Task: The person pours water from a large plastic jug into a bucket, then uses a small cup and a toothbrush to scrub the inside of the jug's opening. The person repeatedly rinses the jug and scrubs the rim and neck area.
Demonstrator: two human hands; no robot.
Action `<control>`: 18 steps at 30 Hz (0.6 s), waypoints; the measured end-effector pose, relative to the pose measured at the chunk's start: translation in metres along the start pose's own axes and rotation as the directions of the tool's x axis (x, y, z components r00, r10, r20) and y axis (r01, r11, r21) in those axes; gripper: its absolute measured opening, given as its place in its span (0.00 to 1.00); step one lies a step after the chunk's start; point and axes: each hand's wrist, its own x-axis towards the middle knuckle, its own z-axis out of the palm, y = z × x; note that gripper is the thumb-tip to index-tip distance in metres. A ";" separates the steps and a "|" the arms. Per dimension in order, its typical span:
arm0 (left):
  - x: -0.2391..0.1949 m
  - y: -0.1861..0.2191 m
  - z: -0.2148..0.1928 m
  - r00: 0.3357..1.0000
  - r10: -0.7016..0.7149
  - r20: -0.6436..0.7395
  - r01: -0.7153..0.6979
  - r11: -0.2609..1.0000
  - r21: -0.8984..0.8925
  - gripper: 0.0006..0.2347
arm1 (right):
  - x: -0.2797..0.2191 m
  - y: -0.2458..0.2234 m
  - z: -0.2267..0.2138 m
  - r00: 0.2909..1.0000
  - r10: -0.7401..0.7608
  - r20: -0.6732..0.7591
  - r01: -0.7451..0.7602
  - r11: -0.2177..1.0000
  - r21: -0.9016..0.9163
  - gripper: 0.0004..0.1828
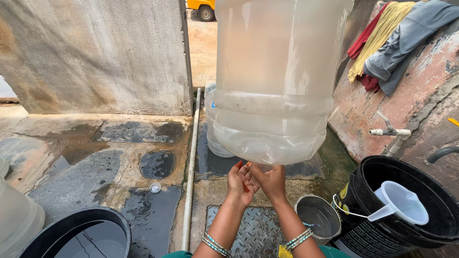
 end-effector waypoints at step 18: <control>-0.071 0.164 0.013 0.782 0.617 0.088 -0.622 0.765 0.168 0.30 | 0.002 0.014 -0.071 0.942 -0.274 0.195 0.325 0.589 -0.740 0.35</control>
